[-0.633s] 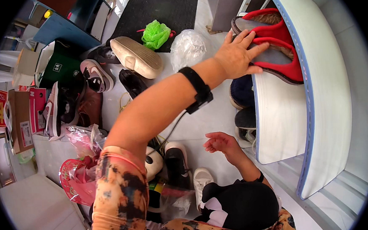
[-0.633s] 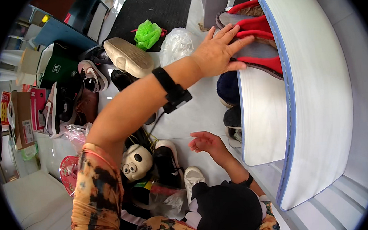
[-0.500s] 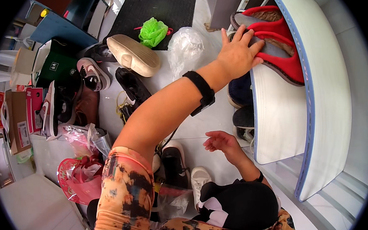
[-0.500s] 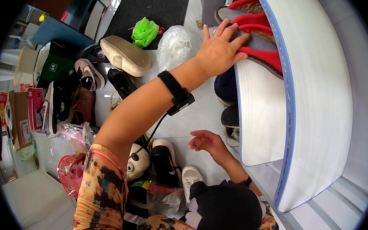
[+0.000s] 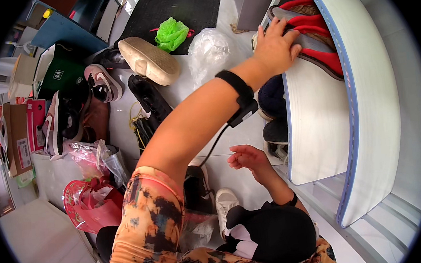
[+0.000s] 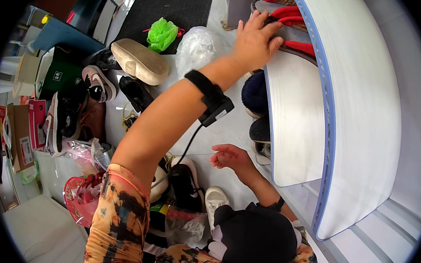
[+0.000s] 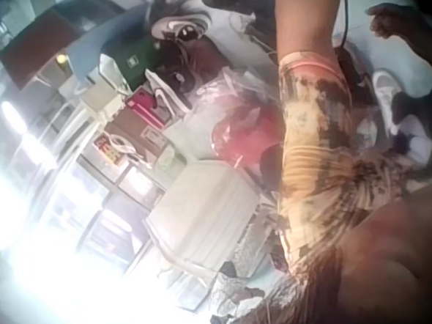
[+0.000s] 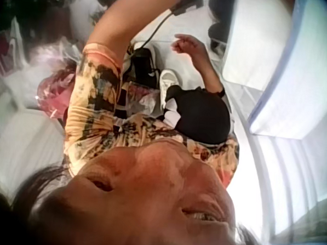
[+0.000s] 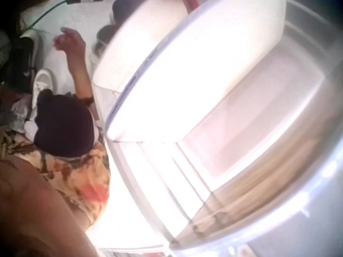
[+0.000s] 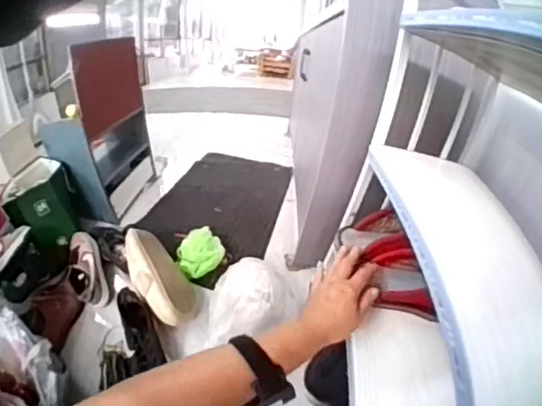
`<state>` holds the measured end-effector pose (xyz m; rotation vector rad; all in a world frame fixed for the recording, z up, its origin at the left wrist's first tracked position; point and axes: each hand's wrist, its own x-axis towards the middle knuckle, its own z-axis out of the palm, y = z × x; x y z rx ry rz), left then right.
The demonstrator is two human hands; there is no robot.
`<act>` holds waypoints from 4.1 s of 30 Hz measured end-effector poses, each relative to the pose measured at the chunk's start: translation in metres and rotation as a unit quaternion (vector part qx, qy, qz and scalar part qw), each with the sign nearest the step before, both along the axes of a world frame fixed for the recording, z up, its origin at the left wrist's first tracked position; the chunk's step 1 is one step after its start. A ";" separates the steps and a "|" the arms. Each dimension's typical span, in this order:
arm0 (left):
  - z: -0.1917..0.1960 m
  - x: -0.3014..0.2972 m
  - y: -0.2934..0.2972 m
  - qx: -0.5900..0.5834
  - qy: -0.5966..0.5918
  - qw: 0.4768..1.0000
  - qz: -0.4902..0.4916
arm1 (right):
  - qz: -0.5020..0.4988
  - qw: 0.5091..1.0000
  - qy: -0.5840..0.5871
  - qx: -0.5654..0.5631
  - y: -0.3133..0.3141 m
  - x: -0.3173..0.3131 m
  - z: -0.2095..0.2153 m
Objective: The person organizes a collection of shoes from the floor onto a white plastic shelving unit, handling various sneakers, slippers, and loafers one by one.
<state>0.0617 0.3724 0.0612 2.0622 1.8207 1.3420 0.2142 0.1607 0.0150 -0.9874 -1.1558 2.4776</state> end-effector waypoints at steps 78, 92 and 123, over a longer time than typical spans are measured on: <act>0.021 -0.178 -0.402 -0.433 0.324 0.793 0.281 | -0.213 0.955 0.107 0.174 -0.047 -0.071 0.026; -0.033 -0.193 -0.416 -0.372 0.154 0.858 0.320 | -0.099 0.973 0.074 0.195 -0.073 -0.073 0.001; -0.039 -0.223 -0.387 -0.428 0.212 0.875 -0.077 | -0.029 0.999 0.017 0.001 -0.021 -0.057 -0.032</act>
